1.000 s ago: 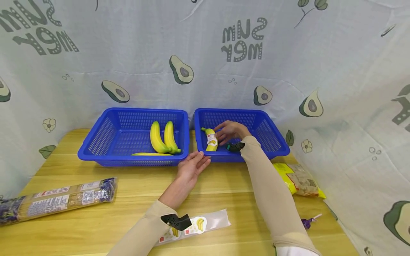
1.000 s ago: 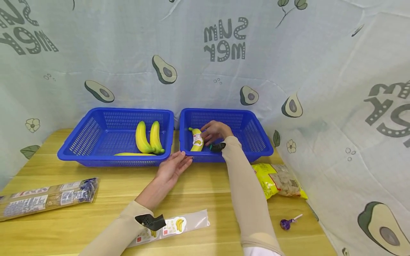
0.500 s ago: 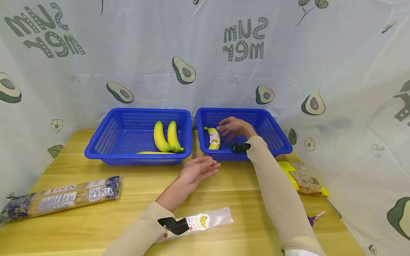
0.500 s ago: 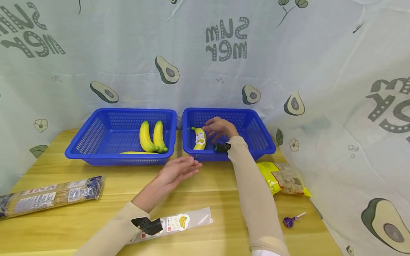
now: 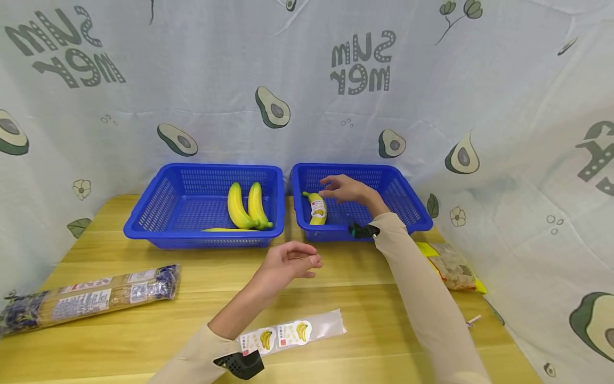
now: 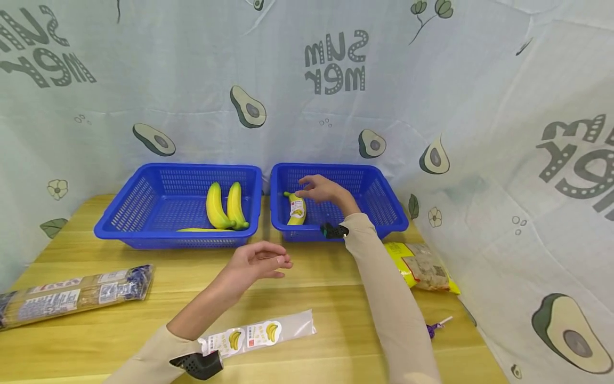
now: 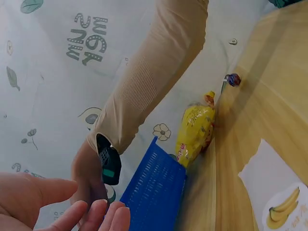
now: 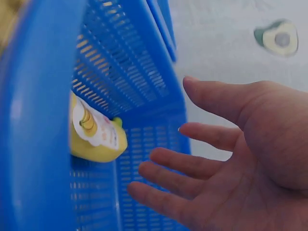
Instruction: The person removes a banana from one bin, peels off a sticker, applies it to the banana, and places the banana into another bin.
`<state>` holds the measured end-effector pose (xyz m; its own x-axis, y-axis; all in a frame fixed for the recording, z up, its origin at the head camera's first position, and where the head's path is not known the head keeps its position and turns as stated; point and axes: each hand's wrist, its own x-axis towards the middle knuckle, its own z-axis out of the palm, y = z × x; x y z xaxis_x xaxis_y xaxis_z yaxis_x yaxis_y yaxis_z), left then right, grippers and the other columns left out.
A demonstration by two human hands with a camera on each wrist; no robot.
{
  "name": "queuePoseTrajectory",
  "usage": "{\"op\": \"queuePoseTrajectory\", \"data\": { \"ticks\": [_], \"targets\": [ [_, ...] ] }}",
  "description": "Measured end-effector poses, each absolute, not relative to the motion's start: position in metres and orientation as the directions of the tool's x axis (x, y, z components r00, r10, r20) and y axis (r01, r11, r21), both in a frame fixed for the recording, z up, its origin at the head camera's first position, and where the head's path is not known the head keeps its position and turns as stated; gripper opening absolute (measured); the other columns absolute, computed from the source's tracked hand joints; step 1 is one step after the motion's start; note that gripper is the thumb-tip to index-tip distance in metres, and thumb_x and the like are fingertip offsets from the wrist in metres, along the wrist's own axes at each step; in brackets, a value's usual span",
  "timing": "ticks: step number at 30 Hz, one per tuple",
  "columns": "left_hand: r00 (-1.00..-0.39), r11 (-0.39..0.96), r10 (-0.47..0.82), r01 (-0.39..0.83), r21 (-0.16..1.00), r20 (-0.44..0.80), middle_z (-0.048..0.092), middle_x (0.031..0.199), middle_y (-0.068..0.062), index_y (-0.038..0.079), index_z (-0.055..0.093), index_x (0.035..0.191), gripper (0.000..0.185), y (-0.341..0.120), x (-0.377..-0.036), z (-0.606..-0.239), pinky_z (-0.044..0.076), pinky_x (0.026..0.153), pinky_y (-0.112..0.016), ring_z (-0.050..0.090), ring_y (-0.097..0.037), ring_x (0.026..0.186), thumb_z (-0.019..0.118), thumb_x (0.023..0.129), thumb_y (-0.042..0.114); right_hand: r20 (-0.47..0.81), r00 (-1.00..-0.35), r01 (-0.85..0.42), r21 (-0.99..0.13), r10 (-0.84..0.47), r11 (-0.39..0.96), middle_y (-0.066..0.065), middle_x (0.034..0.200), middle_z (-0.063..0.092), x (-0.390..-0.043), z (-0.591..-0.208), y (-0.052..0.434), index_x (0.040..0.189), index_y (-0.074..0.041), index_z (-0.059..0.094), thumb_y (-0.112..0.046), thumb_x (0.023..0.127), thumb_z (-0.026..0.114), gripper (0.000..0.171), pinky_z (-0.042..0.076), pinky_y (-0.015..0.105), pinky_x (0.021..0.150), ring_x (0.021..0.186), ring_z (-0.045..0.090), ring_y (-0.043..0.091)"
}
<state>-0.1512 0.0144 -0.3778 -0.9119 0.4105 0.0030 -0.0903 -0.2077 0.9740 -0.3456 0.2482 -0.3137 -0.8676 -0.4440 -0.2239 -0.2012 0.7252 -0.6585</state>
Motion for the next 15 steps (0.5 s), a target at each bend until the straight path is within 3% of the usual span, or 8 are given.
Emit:
{"op": "queuePoseTrajectory", "data": {
  "ticks": [7, 15],
  "targets": [
    [-0.941, 0.016, 0.299, 0.172, 0.985, 0.160, 0.077, 0.116, -0.017, -0.001, 0.075, 0.117, 0.018, -0.008, -0.141, -0.374, 0.063, 0.093, -0.030, 0.075, -0.026, 0.108, 0.075, 0.101, 0.006, -0.158, -0.821, -0.374, -0.578, -0.549, 0.725, 0.032, 0.158, 0.049, -0.327, -0.306, 0.234, 0.161, 0.006, 0.040, -0.021, 0.111, 0.063, 0.061, 0.044, 0.060, 0.120, 0.148, 0.048, 0.048],
    [-0.954, 0.058, 0.211, 0.231, 0.971, 0.214, 0.075, 0.126, -0.017, -0.002, 0.071, 0.129, 0.029, -0.033, -0.134, -0.374, 0.061, 0.100, -0.035, 0.071, -0.032, 0.122, 0.075, 0.101, 0.004, -0.090, -0.775, -0.513, -0.487, -0.625, 0.706, 0.029, 0.159, 0.050, -0.306, -0.298, 0.214, 0.160, 0.007, 0.040, -0.022, 0.110, 0.065, 0.063, 0.044, 0.061, 0.120, 0.148, 0.049, 0.045]
  ]
}}
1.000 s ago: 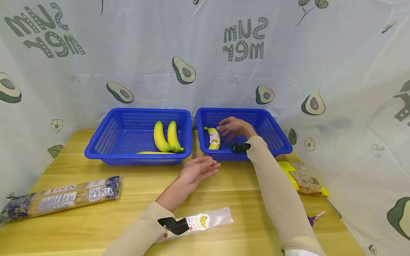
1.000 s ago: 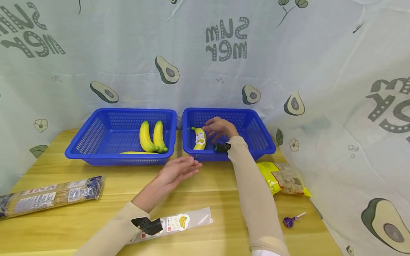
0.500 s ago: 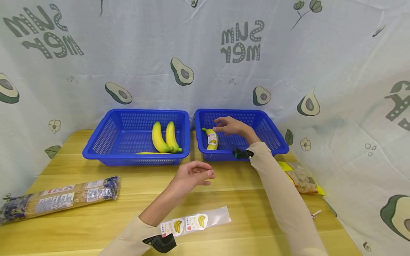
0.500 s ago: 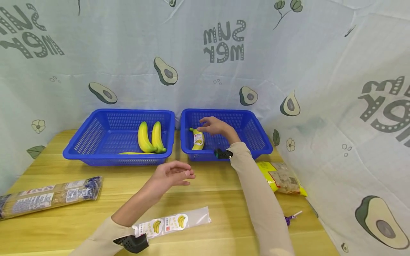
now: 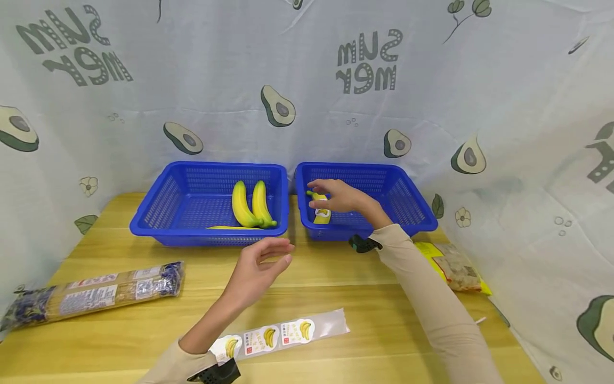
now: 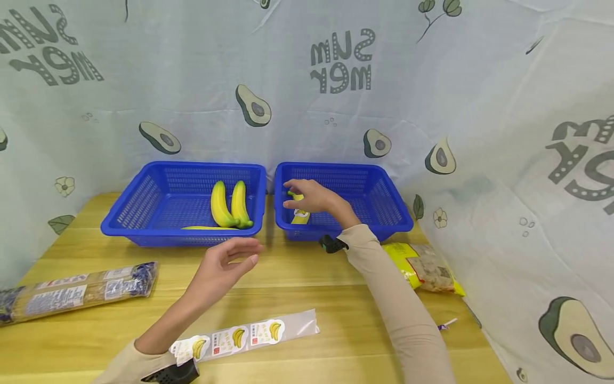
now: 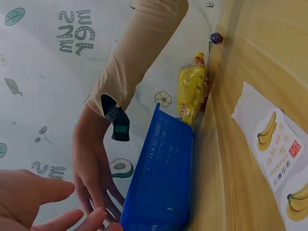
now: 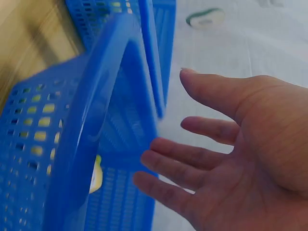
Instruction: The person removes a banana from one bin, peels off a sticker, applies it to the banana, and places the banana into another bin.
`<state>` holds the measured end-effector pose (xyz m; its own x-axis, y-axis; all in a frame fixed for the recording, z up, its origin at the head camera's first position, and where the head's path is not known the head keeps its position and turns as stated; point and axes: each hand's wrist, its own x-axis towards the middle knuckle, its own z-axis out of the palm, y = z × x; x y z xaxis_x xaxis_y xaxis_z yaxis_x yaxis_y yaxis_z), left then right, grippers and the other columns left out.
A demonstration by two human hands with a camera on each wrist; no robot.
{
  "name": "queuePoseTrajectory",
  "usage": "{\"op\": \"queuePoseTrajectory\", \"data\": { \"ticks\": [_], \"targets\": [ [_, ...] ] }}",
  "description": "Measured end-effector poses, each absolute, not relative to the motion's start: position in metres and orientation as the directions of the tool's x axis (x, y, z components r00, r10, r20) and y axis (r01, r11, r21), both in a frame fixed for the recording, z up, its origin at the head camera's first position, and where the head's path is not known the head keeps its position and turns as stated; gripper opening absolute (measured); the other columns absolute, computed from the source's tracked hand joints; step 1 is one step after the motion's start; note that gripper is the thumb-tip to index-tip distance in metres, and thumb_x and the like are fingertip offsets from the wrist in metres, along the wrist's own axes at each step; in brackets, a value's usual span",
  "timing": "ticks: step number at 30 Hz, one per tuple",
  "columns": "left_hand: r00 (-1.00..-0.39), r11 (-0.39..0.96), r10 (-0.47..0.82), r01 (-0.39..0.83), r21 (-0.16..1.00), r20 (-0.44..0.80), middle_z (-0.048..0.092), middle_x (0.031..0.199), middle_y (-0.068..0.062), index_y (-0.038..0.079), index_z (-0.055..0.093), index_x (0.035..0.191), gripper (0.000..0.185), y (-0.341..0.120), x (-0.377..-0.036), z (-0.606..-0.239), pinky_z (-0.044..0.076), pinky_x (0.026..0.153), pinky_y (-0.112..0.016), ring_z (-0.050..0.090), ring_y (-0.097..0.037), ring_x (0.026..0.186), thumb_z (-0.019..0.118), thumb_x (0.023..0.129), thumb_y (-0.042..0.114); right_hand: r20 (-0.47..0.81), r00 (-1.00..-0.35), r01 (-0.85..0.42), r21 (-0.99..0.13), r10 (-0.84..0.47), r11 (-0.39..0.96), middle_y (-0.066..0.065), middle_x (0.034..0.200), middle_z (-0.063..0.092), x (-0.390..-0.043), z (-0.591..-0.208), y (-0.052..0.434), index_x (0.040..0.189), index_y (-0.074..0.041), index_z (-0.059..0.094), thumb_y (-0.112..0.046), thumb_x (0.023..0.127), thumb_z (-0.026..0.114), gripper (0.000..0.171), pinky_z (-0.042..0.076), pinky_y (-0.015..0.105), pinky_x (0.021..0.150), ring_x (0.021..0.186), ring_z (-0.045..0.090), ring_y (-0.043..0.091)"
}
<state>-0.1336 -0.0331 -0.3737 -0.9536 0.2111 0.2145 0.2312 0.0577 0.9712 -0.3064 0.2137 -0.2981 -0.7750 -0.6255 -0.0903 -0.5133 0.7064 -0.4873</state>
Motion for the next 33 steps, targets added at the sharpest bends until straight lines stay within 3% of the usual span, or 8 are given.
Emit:
{"op": "queuePoseTrajectory", "data": {
  "ticks": [4, 9, 14, 20, 27, 33],
  "targets": [
    [-0.961, 0.080, 0.183, 0.227, 0.971, 0.210, 0.074, 0.132, -0.016, -0.001, 0.070, 0.132, 0.031, -0.047, -0.128, -0.374, 0.060, 0.103, -0.038, 0.068, -0.034, 0.127, 0.074, 0.102, 0.005, -0.055, -0.741, -0.568, -0.481, -0.669, 0.668, 0.028, 0.155, 0.055, -0.302, -0.298, 0.198, 0.158, 0.007, 0.043, -0.019, 0.109, 0.067, 0.060, 0.049, 0.057, 0.116, 0.144, 0.053, 0.043],
    [-0.968, 0.095, 0.174, 0.199, 0.975, 0.181, 0.074, 0.130, -0.015, 0.000, 0.070, 0.132, 0.029, -0.063, -0.123, -0.375, 0.060, 0.100, -0.031, 0.070, -0.030, 0.124, 0.072, 0.104, 0.007, 0.014, -0.708, -0.629, -0.469, -0.706, 0.620, 0.023, 0.133, 0.070, -0.298, -0.298, 0.177, 0.149, 0.007, 0.056, -0.017, 0.106, 0.072, 0.052, 0.060, 0.047, 0.104, 0.126, 0.067, 0.037],
    [-0.976, 0.057, 0.152, 0.166, 0.985, 0.156, 0.074, 0.129, -0.018, -0.004, 0.069, 0.131, 0.027, -0.078, -0.121, -0.377, 0.062, 0.097, -0.030, 0.072, -0.033, 0.121, 0.069, 0.106, 0.004, 0.061, -0.674, -0.662, -0.491, -0.736, 0.566, 0.014, 0.118, 0.076, -0.299, -0.297, 0.157, 0.142, 0.005, 0.064, -0.019, 0.106, 0.073, 0.044, 0.062, 0.041, 0.098, 0.112, 0.073, 0.028],
    [-0.991, -0.024, 0.103, 0.078, 0.997, 0.080, 0.072, 0.132, -0.022, -0.007, 0.064, 0.136, 0.030, -0.095, -0.122, -0.380, 0.063, 0.097, -0.038, 0.071, -0.037, 0.123, 0.065, 0.108, 0.004, 0.076, -0.637, -0.673, -0.540, -0.767, 0.505, 0.014, 0.120, 0.078, -0.307, -0.295, 0.135, 0.139, 0.005, 0.067, -0.017, 0.106, 0.071, 0.040, 0.061, 0.043, 0.100, 0.110, 0.075, 0.026],
    [-1.000, -0.104, 0.025, -0.019, 0.994, -0.016, 0.071, 0.136, -0.022, -0.010, 0.054, 0.144, 0.039, -0.119, -0.127, -0.383, 0.063, 0.098, -0.039, 0.075, -0.025, 0.119, 0.061, 0.112, 0.011, 0.011, -0.635, -0.568, -0.685, -0.773, 0.456, 0.021, 0.126, 0.076, -0.320, -0.299, 0.110, 0.143, 0.007, 0.063, -0.014, 0.108, 0.068, 0.041, 0.064, 0.041, 0.094, 0.113, 0.075, 0.035],
    [-0.998, -0.119, -0.044, -0.037, 0.992, -0.042, 0.074, 0.133, -0.011, -0.008, 0.049, 0.149, 0.046, -0.146, -0.129, -0.388, 0.063, 0.097, -0.036, 0.076, -0.019, 0.116, 0.057, 0.114, 0.020, -0.047, -0.669, -0.463, -0.755, -0.742, 0.465, 0.028, 0.129, 0.072, -0.331, -0.302, 0.090, 0.143, 0.007, 0.063, -0.014, 0.109, 0.067, 0.040, 0.065, 0.036, 0.089, 0.115, 0.072, 0.045]
  ]
}}
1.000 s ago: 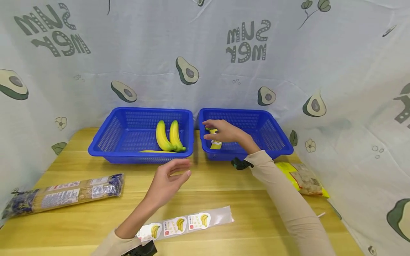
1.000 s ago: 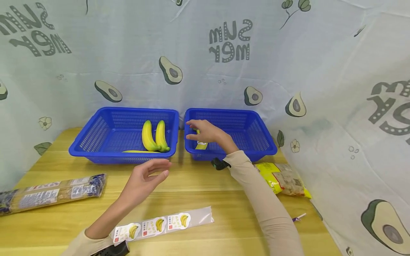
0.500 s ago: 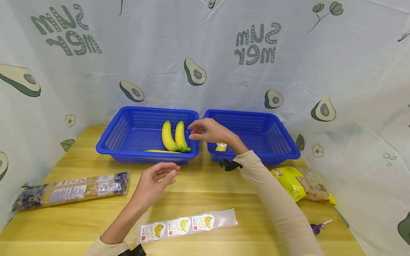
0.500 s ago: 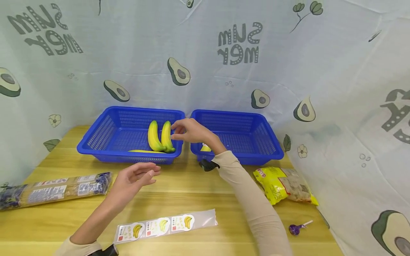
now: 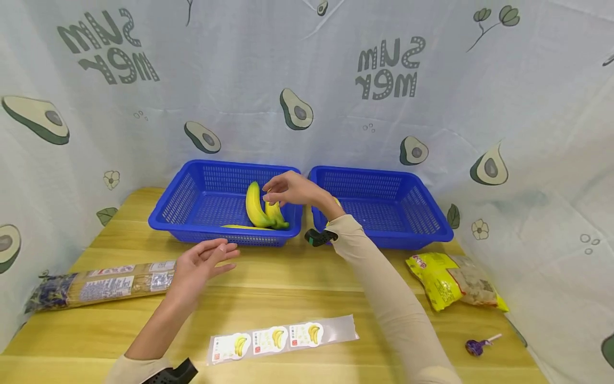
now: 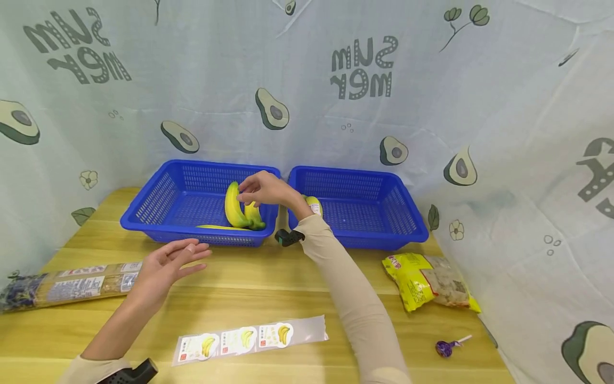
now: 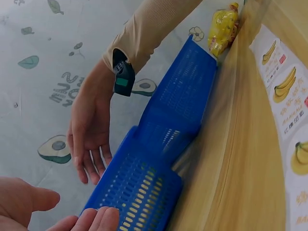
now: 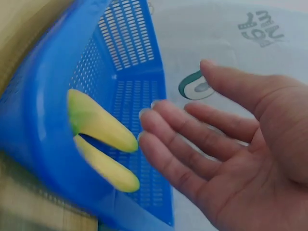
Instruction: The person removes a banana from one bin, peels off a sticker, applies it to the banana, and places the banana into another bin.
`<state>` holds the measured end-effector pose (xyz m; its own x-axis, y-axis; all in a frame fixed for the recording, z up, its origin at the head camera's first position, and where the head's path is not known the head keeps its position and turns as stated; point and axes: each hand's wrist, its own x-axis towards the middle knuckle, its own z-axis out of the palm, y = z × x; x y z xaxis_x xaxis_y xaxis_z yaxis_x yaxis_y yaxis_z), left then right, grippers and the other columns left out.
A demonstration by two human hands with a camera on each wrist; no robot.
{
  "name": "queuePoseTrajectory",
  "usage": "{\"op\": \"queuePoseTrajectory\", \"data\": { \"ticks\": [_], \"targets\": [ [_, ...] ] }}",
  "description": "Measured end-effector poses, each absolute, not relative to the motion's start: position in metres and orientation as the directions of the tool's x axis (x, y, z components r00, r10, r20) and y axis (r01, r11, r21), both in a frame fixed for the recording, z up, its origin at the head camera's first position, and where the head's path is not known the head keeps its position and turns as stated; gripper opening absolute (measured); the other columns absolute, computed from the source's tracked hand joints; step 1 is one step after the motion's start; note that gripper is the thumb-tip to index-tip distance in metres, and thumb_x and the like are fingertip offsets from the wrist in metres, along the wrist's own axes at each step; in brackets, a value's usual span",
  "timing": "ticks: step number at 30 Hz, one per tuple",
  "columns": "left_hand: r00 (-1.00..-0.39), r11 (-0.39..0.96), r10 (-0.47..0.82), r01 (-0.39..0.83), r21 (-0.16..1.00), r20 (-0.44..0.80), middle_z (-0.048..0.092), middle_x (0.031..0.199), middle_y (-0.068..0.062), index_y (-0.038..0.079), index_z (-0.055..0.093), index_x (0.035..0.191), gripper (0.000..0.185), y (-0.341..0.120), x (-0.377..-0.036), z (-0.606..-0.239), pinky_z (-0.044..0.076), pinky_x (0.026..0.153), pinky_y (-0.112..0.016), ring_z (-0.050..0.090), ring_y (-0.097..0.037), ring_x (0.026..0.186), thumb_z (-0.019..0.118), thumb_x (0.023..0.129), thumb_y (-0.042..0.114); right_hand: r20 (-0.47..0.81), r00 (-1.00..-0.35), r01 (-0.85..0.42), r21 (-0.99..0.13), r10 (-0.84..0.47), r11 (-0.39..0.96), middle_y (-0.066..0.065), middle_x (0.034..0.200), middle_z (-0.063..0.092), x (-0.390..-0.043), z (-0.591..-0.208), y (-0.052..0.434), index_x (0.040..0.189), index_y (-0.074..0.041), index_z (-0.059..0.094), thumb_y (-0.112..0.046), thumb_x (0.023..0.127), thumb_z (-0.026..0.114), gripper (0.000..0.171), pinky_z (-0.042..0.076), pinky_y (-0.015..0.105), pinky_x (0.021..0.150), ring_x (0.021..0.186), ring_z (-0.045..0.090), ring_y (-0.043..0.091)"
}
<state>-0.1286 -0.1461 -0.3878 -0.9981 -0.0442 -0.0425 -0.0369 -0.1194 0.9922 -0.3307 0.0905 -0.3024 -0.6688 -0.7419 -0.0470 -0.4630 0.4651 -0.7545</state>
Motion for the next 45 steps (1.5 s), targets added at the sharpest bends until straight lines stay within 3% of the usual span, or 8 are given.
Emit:
{"op": "queuePoseTrajectory", "data": {
  "ticks": [5, 9, 12, 22, 32, 40, 43, 45],
  "targets": [
    [-0.992, -0.189, -0.077, -0.084, 0.978, -0.100, 0.075, 0.129, -0.001, -0.005, 0.041, 0.156, 0.056, -0.169, -0.133, -0.389, 0.060, 0.102, -0.036, 0.075, -0.011, 0.115, 0.059, 0.113, 0.027, -0.108, -0.712, -0.381, -0.771, -0.694, 0.511, 0.025, 0.131, 0.072, -0.339, -0.307, 0.083, 0.144, 0.007, 0.062, -0.018, 0.108, 0.068, 0.044, 0.064, 0.037, 0.090, 0.118, 0.071, 0.041],
    [-0.981, -0.274, -0.096, -0.137, 0.952, -0.169, 0.076, 0.122, 0.007, -0.001, 0.039, 0.156, 0.056, -0.186, -0.138, -0.389, 0.059, 0.104, -0.033, 0.074, -0.007, 0.114, 0.060, 0.113, 0.027, -0.153, -0.730, -0.280, -0.822, -0.666, 0.496, 0.029, 0.137, 0.068, -0.347, -0.311, 0.078, 0.146, 0.009, 0.059, -0.016, 0.108, 0.068, 0.046, 0.059, 0.050, 0.104, 0.124, 0.068, 0.042],
    [-0.972, -0.346, -0.106, -0.163, 0.924, -0.211, 0.077, 0.116, 0.010, 0.003, 0.043, 0.151, 0.047, -0.197, -0.140, -0.389, 0.059, 0.103, -0.031, 0.075, -0.006, 0.112, 0.060, 0.112, 0.025, -0.175, -0.746, -0.204, -0.859, -0.643, 0.470, 0.033, 0.141, 0.064, -0.354, -0.316, 0.074, 0.148, 0.011, 0.056, -0.013, 0.107, 0.069, 0.049, 0.054, 0.057, 0.110, 0.127, 0.066, 0.045],
    [-0.962, -0.483, -0.142, -0.140, 0.864, -0.235, 0.078, 0.107, 0.002, 0.008, 0.060, 0.120, 0.016, -0.225, -0.150, -0.387, 0.060, 0.100, -0.033, 0.078, -0.012, 0.104, 0.066, 0.109, 0.018, -0.199, -0.793, -0.114, -0.880, -0.576, 0.461, 0.026, 0.141, 0.067, -0.370, -0.332, 0.068, 0.150, 0.009, 0.055, -0.011, 0.105, 0.072, 0.052, 0.055, 0.050, 0.111, 0.130, 0.066, 0.041],
    [-0.899, -0.619, -0.244, -0.143, 0.772, -0.363, 0.073, 0.107, 0.004, 0.009, 0.032, 0.165, 0.070, -0.246, -0.160, -0.386, 0.062, 0.095, -0.031, 0.079, -0.013, 0.093, 0.069, 0.106, 0.016, -0.243, -0.795, -0.071, -0.873, -0.556, 0.483, 0.028, 0.144, 0.064, -0.381, -0.341, 0.058, 0.154, 0.011, 0.049, -0.016, 0.105, 0.072, 0.060, 0.055, 0.048, 0.112, 0.134, 0.063, 0.041],
    [-0.842, -0.638, -0.342, -0.117, 0.761, -0.416, 0.065, 0.120, 0.002, 0.014, 0.050, 0.147, 0.042, -0.251, -0.167, -0.384, 0.060, 0.096, -0.029, 0.078, -0.012, 0.088, 0.066, 0.108, 0.017, -0.286, -0.782, -0.073, -0.840, -0.553, 0.538, 0.028, 0.149, 0.060, -0.382, -0.341, 0.046, 0.156, 0.011, 0.046, -0.018, 0.106, 0.072, 0.063, 0.054, 0.045, 0.113, 0.134, 0.063, 0.040],
    [-0.842, -0.642, -0.350, -0.103, 0.760, -0.410, 0.067, 0.115, 0.002, 0.014, 0.052, 0.140, 0.034, -0.251, -0.168, -0.385, 0.061, 0.096, -0.029, 0.078, -0.012, 0.088, 0.065, 0.108, 0.015, -0.294, -0.767, -0.110, -0.815, -0.570, 0.569, 0.019, 0.137, 0.068, -0.381, -0.342, 0.040, 0.148, 0.009, 0.057, -0.020, 0.105, 0.074, 0.054, 0.057, 0.040, 0.108, 0.126, 0.068, 0.036],
    [-0.841, -0.640, -0.358, -0.096, 0.762, -0.406, 0.067, 0.116, 0.002, 0.014, 0.053, 0.139, 0.033, -0.251, -0.169, -0.385, 0.061, 0.095, -0.030, 0.078, -0.012, 0.087, 0.065, 0.108, 0.013, -0.323, -0.739, -0.131, -0.793, -0.592, 0.595, 0.013, 0.113, 0.068, -0.381, -0.344, 0.036, 0.132, 0.009, 0.066, -0.019, 0.105, 0.074, 0.040, 0.059, 0.034, 0.099, 0.105, 0.068, 0.030]
  ]
}}
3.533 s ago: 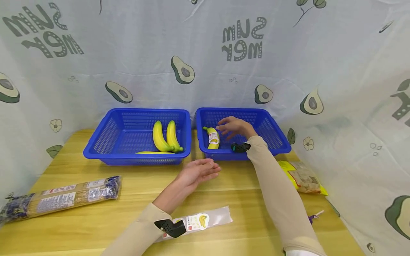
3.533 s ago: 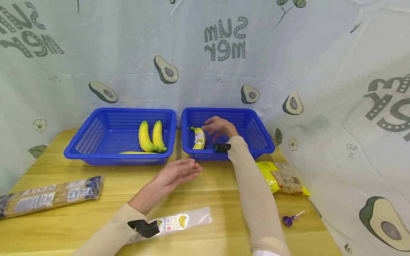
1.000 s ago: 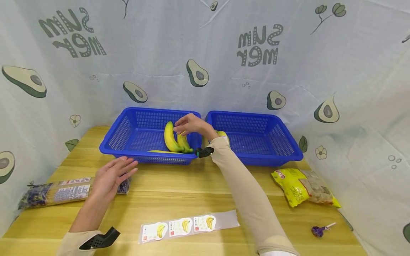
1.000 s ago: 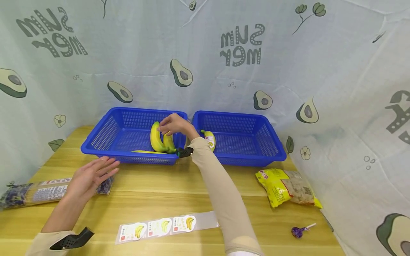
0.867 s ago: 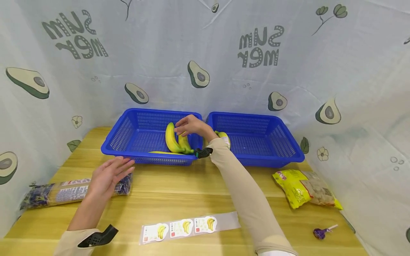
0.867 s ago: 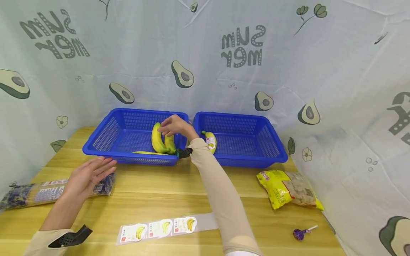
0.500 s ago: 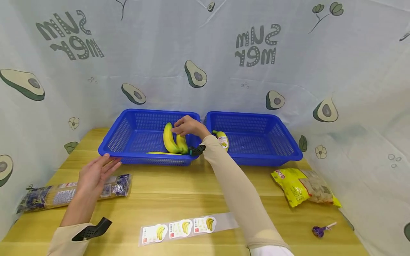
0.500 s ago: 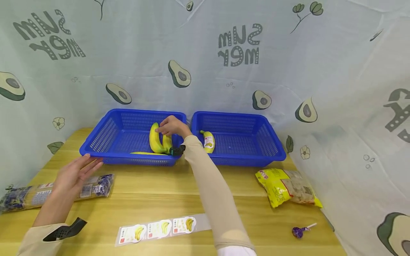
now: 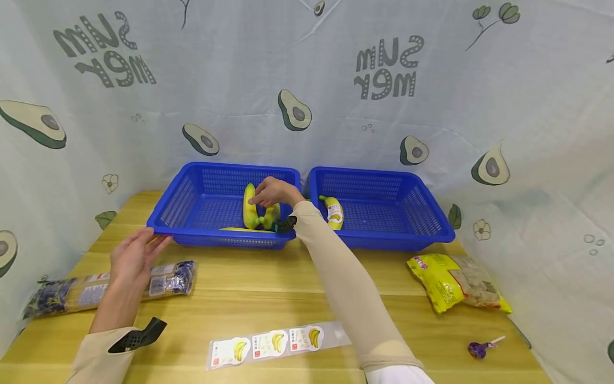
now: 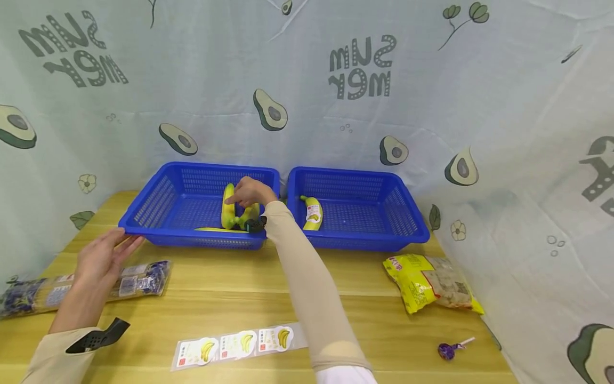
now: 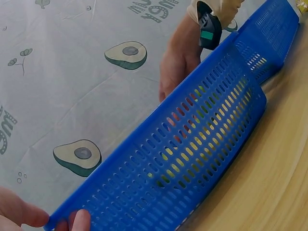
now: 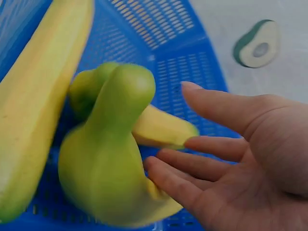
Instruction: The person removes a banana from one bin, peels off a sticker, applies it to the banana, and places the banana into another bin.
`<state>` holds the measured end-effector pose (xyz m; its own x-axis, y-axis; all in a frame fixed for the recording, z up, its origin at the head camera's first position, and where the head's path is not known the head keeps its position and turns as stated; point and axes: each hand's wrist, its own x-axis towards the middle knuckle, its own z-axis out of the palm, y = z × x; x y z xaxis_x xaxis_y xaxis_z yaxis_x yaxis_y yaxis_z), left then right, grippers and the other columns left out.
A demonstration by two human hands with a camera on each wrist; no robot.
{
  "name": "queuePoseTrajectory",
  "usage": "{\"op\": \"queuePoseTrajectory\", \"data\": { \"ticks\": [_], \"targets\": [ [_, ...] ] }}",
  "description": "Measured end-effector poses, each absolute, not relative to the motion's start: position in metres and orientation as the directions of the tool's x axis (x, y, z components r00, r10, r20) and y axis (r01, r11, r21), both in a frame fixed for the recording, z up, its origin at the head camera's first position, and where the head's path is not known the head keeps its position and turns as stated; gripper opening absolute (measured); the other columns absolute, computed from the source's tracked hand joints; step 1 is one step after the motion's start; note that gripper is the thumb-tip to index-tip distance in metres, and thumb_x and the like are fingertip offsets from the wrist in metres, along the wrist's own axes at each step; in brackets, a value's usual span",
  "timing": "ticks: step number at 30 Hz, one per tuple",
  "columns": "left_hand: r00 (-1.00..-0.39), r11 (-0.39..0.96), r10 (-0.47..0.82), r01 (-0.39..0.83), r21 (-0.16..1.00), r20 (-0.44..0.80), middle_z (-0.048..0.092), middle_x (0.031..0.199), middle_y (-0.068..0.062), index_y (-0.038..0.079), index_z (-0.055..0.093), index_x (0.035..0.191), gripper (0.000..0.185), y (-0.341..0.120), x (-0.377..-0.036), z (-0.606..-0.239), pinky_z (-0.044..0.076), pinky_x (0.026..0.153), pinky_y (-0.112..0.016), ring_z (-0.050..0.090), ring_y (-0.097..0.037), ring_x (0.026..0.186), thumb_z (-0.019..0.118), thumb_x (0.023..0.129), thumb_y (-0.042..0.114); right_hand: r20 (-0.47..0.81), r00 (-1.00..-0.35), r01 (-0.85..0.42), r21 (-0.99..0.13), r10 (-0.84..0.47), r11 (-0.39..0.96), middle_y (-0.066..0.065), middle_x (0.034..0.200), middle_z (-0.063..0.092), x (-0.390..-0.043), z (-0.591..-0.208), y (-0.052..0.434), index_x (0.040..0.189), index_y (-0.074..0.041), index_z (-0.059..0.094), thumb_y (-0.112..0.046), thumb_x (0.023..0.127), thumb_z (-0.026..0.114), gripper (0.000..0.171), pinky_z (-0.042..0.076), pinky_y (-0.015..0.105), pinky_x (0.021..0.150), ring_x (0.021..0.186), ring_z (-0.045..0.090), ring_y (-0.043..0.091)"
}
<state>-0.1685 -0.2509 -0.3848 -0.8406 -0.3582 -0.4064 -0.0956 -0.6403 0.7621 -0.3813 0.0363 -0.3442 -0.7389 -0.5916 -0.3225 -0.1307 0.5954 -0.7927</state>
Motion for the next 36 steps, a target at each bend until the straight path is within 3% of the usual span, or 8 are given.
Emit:
{"op": "queuePoseTrajectory", "data": {
  "ticks": [2, 4, 6, 10, 18, 25, 31, 36],
  "targets": [
    [-0.839, -0.636, -0.365, -0.092, 0.767, -0.403, 0.064, 0.121, 0.001, 0.013, 0.053, 0.139, 0.033, -0.2510, -0.1692, -0.3847, 0.061, 0.096, -0.030, 0.078, -0.012, 0.088, 0.065, 0.108, 0.013, -0.357, -0.718, -0.142, -0.766, -0.598, 0.628, 0.007, 0.100, 0.061, -0.3816, -0.3463, 0.0324, 0.121, 0.008, 0.068, -0.019, 0.105, 0.074, 0.032, 0.058, 0.033, 0.094, 0.095, 0.061, 0.024],
    [-0.838, -0.628, -0.369, -0.095, 0.773, -0.403, 0.060, 0.127, 0.000, 0.014, 0.053, 0.140, 0.034, -0.2511, -0.1699, -0.3848, 0.061, 0.096, -0.031, 0.077, -0.012, 0.088, 0.065, 0.108, 0.013, -0.388, -0.701, -0.141, -0.747, -0.598, 0.650, 0.007, 0.105, 0.062, -0.3823, -0.3482, 0.0298, 0.124, 0.008, 0.068, -0.018, 0.104, 0.075, 0.033, 0.058, 0.033, 0.095, 0.095, 0.059, 0.019],
    [-0.839, -0.620, -0.368, -0.099, 0.778, -0.400, 0.058, 0.131, 0.000, 0.014, 0.053, 0.141, 0.034, -0.2516, -0.1701, -0.3848, 0.061, 0.096, -0.030, 0.077, -0.011, 0.088, 0.064, 0.109, 0.014, -0.409, -0.695, -0.129, -0.738, -0.591, 0.663, 0.011, 0.127, 0.067, -0.3826, -0.3492, 0.0280, 0.139, 0.007, 0.063, -0.017, 0.102, 0.077, 0.046, 0.059, 0.034, 0.102, 0.109, 0.066, 0.018],
    [-0.850, -0.622, -0.358, -0.091, 0.778, -0.386, 0.060, 0.129, 0.000, 0.014, 0.052, 0.141, 0.035, -0.2515, -0.1701, -0.3851, 0.061, 0.095, -0.030, 0.077, -0.012, 0.090, 0.065, 0.108, 0.015, -0.442, -0.682, -0.094, -0.736, -0.582, 0.670, 0.016, 0.164, 0.048, -0.3833, -0.3498, 0.0287, 0.160, 0.002, 0.046, -0.013, 0.099, 0.080, 0.071, 0.058, 0.036, 0.106, 0.133, 0.065, 0.027],
    [-0.849, -0.619, -0.361, -0.091, 0.780, -0.386, 0.062, 0.124, 0.001, 0.014, 0.053, 0.139, 0.033, -0.2511, -0.1707, -0.3867, 0.061, 0.096, -0.032, 0.078, -0.012, 0.087, 0.065, 0.108, 0.017, -0.473, -0.659, -0.071, -0.736, -0.586, 0.673, 0.015, 0.143, 0.064, -0.3848, -0.3523, 0.0317, 0.155, -0.001, 0.055, -0.006, 0.097, 0.081, 0.064, 0.060, 0.034, 0.102, 0.112, 0.071, 0.021],
    [-0.839, -0.625, -0.365, -0.099, 0.774, -0.402, 0.064, 0.122, 0.002, 0.016, 0.053, 0.141, 0.035, -0.2530, -0.1700, -0.3862, 0.061, 0.095, -0.030, 0.077, -0.012, 0.087, 0.065, 0.108, 0.018, -0.471, -0.660, -0.074, -0.735, -0.586, 0.674, 0.015, 0.146, 0.063, -0.3844, -0.3493, 0.0300, 0.148, 0.000, 0.062, -0.007, 0.097, 0.081, 0.054, 0.060, 0.033, 0.101, 0.120, 0.070, 0.023],
    [-0.831, -0.659, -0.362, -0.094, 0.746, -0.423, 0.064, 0.123, 0.001, 0.016, 0.054, 0.141, 0.037, -0.2525, -0.1699, -0.3846, 0.061, 0.095, -0.029, 0.077, -0.012, 0.087, 0.068, 0.106, 0.015, -0.444, -0.677, -0.111, -0.726, -0.586, 0.679, 0.014, 0.131, 0.072, -0.3827, -0.3459, 0.0331, 0.139, 0.004, 0.068, -0.009, 0.098, 0.081, 0.045, 0.061, 0.028, 0.091, 0.098, 0.068, 0.015],
    [-0.831, -0.681, -0.358, -0.081, 0.728, -0.427, 0.068, 0.113, 0.002, 0.016, 0.054, 0.140, 0.036, -0.2518, -0.1700, -0.3850, 0.062, 0.093, -0.029, 0.077, -0.013, 0.088, 0.067, 0.107, 0.013, -0.389, -0.689, -0.156, -0.744, -0.611, 0.649, 0.017, 0.133, 0.074, -0.3792, -0.3427, 0.0368, 0.131, 0.005, 0.074, -0.009, 0.098, 0.080, 0.036, 0.062, 0.029, 0.094, 0.105, 0.071, 0.018]
  ]
}}
